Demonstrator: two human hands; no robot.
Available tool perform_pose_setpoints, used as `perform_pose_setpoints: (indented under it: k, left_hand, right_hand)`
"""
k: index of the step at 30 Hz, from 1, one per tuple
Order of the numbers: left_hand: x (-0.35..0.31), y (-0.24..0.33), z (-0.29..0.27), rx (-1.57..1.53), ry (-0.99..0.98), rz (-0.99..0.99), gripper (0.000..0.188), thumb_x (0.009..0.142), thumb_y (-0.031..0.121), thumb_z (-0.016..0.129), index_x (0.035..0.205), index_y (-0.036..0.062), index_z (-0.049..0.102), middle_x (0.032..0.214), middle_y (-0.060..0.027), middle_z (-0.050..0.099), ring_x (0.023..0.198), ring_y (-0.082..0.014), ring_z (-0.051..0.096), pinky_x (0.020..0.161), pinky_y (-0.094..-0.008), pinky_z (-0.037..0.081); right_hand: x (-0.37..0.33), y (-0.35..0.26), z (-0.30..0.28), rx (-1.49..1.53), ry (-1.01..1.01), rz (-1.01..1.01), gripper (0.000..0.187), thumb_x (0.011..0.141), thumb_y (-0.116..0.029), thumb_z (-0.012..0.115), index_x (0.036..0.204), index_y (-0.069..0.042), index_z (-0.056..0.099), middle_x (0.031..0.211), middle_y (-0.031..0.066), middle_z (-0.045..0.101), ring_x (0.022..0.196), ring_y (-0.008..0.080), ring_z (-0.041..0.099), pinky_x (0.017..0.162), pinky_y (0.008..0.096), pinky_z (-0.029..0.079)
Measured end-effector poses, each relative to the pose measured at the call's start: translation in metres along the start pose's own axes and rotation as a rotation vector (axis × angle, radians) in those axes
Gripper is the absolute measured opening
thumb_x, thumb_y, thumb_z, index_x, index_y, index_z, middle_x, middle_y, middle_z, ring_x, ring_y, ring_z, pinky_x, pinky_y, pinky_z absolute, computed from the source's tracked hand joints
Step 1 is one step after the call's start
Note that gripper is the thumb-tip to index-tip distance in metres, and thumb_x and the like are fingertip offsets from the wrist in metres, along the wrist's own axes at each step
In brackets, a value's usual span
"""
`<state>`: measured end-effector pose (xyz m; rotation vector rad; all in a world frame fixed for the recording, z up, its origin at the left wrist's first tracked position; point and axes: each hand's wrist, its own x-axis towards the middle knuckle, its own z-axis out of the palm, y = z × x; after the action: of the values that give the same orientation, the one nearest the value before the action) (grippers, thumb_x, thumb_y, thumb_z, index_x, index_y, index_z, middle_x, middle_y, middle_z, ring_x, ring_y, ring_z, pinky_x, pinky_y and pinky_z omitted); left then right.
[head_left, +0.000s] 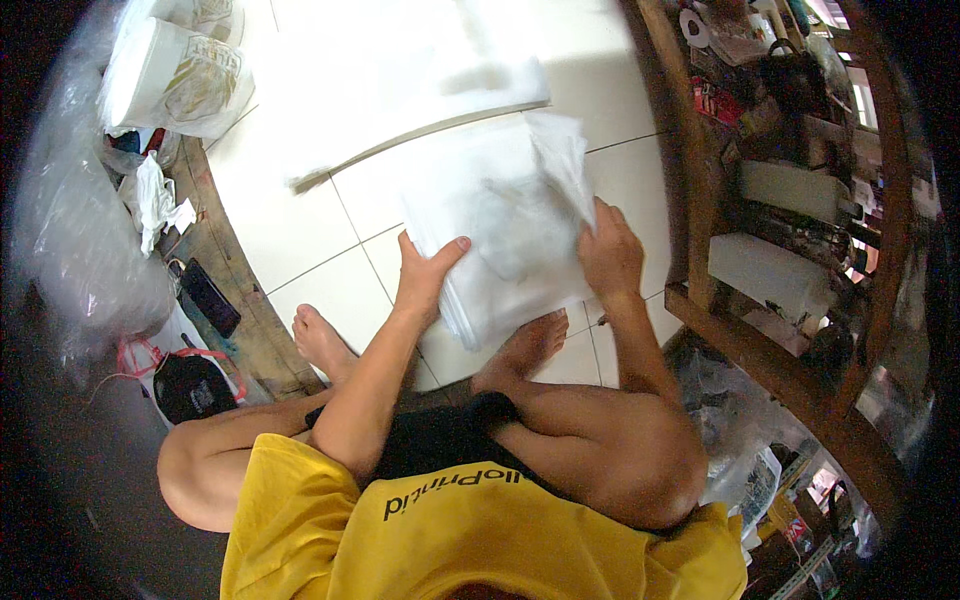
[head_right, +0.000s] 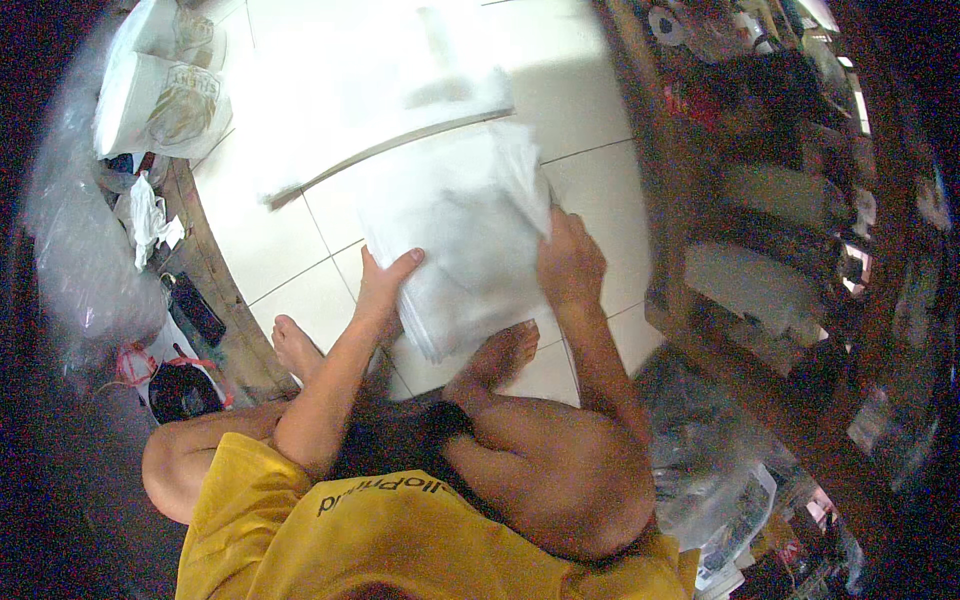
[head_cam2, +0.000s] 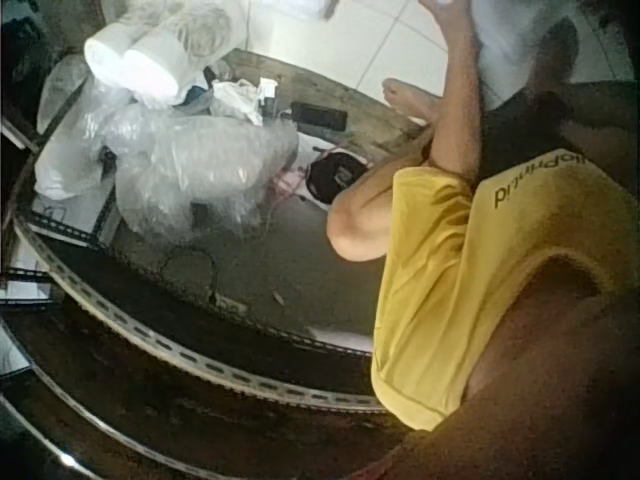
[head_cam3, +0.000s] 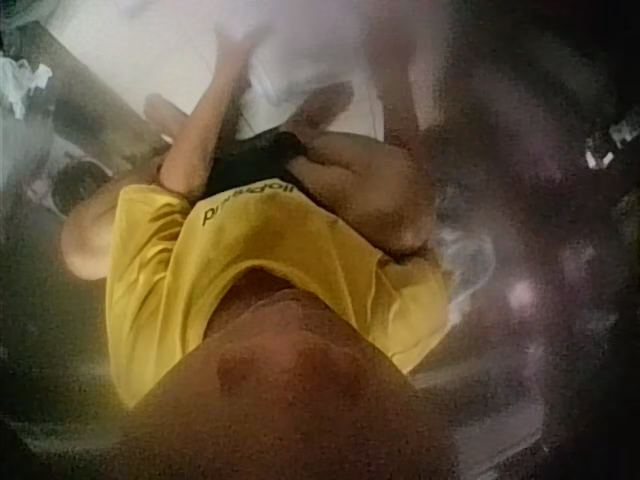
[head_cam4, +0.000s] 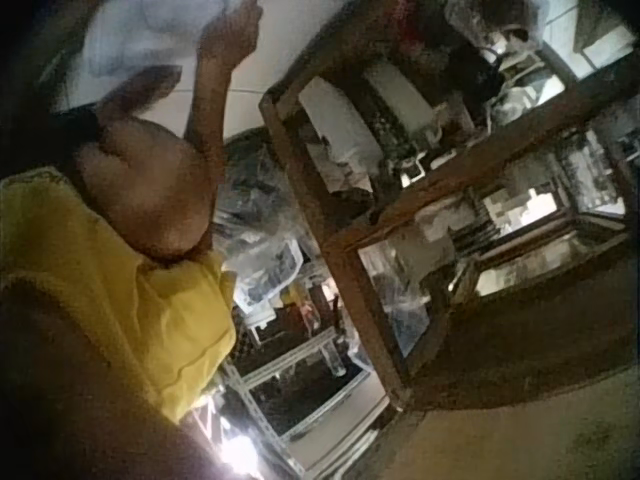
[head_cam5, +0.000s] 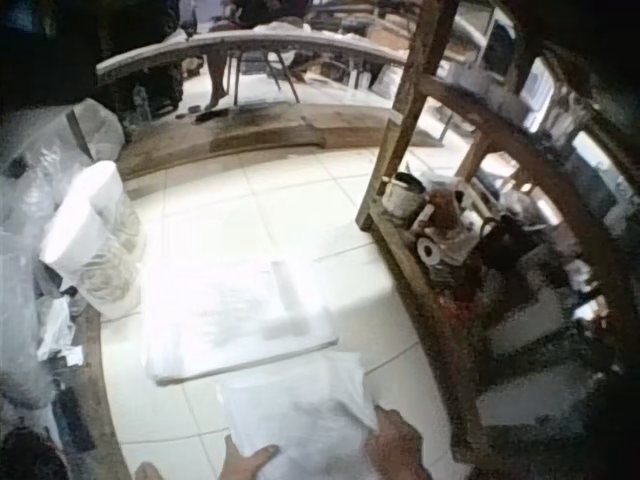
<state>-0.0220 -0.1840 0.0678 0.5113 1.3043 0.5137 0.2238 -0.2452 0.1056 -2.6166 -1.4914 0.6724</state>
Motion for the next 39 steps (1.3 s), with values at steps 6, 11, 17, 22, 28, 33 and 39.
perform_pose_setpoints:
  k: [6,11,17,22,28,33,39]
  left_hand:
    - [0.012,-0.017,-0.002,-0.051,-0.051,0.034,0.089,0.078,0.022,0.087,0.139,-0.0017,0.026,0.126,-0.0235,0.053,0.112,-0.0323,0.062,0.093,-0.0439,0.058]
    - [0.008,-0.019,0.002,-0.130,-0.066,0.046,0.086,0.080,0.017,0.084,0.141,0.0015,0.025,0.128,-0.0235,0.052,0.115,-0.0340,0.060,0.094,-0.0464,0.058]
    - [0.015,-0.030,-0.003,-0.264,-0.115,0.012,0.084,0.081,0.011,0.080,0.143,0.0038,0.024,0.129,-0.0234,0.051,0.116,-0.0360,0.059,0.094,-0.0482,0.058]
    - [0.014,-0.030,0.002,-0.199,-0.116,0.033,0.081,0.080,0.009,0.078,0.143,0.0036,0.027,0.128,-0.0235,0.052,0.114,-0.0353,0.061,0.093,-0.0478,0.058]
    - [0.015,-0.019,-0.005,-0.071,-0.042,0.073,0.076,0.080,0.009,0.077,0.141,0.0015,0.032,0.125,-0.0217,0.056,0.108,-0.0331,0.064,0.091,-0.0452,0.059]
    - [0.016,-0.023,0.003,-0.052,-0.061,0.069,0.076,0.080,0.009,0.077,0.141,-0.0003,0.032,0.124,-0.0215,0.057,0.108,-0.0322,0.064,0.090,-0.0439,0.059]
    - [0.006,-0.009,0.013,-0.059,-0.049,0.072,0.074,0.083,0.013,0.077,0.140,-0.0015,0.032,0.126,-0.0215,0.056,0.110,-0.0320,0.063,0.092,-0.0438,0.057]
  right_hand:
    - [-0.005,-0.022,0.075,0.030,0.200,-0.221,0.073,0.086,-0.023,0.070,0.145,0.009,0.042,0.112,0.0284,0.062,0.107,0.0465,0.064,0.094,0.0510,0.052]
    - [-0.004,0.006,0.069,0.159,-0.101,-0.325,0.096,0.082,-0.036,0.080,0.154,0.006,0.033,0.126,0.0283,0.054,0.120,0.0439,0.057,0.102,0.0496,0.049]
    - [0.035,0.045,0.032,0.036,-0.034,-0.230,0.096,0.081,-0.037,0.081,0.161,-0.013,0.033,0.143,0.0225,0.052,0.134,0.0422,0.044,0.116,0.0500,0.035]
    - [0.036,0.053,0.050,0.347,-0.095,0.060,0.089,0.088,-0.041,0.076,0.158,-0.005,0.035,0.144,0.0271,0.052,0.131,0.0415,0.053,0.112,0.0455,0.042]
    - [0.033,0.039,0.013,0.737,-0.532,0.095,0.086,0.089,-0.041,0.076,0.152,0.005,0.038,0.140,0.0278,0.057,0.130,0.0348,0.057,0.110,0.0428,0.044]
    - [0.020,0.048,0.034,0.687,-0.483,0.058,0.085,0.083,-0.040,0.081,0.148,0.001,0.044,0.136,0.0241,0.061,0.123,0.0314,0.061,0.107,0.0420,0.047]
    - [-0.010,-0.010,0.030,0.475,-0.209,0.167,0.062,0.086,-0.030,0.077,0.133,0.003,0.052,0.109,0.0265,0.072,0.102,0.0389,0.072,0.091,0.0466,0.056]
